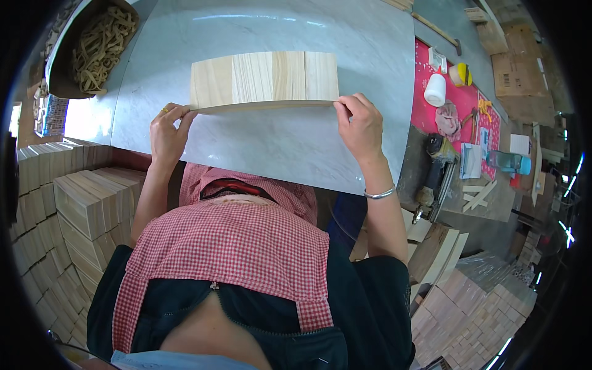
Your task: Apply glue to wooden pieces and use a nail gun to assemble wooden boxes.
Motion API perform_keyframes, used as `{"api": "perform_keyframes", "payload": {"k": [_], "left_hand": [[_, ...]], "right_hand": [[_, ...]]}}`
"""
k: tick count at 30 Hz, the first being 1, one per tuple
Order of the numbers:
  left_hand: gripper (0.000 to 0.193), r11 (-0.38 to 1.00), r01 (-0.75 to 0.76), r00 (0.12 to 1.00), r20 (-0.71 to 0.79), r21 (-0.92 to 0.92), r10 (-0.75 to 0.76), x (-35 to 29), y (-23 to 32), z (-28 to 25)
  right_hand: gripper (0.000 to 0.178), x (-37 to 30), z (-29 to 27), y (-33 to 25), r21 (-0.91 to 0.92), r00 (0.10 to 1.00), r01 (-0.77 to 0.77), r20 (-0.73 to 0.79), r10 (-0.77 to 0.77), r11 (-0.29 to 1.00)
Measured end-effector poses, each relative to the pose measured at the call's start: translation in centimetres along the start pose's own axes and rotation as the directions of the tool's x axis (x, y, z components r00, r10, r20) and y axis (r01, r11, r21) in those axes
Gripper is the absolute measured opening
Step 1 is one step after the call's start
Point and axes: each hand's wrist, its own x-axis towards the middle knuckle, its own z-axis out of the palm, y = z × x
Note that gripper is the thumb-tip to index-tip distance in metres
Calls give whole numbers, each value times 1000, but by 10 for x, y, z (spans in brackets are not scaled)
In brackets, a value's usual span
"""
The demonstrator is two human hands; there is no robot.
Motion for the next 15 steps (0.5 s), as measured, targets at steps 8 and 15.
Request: {"api": "perform_keyframes", "payload": {"k": [8, 15], "left_hand": [[15, 999, -42, 998, 46, -13, 42, -3, -12, -15], [26, 916, -9, 920, 363, 401, -150, 5, 10, -52]], "right_hand": [[9, -8, -7, -6, 47, 995, 52, 83, -56, 998], [11, -14, -13, -20, 30, 989, 29, 142, -33, 999]]}}
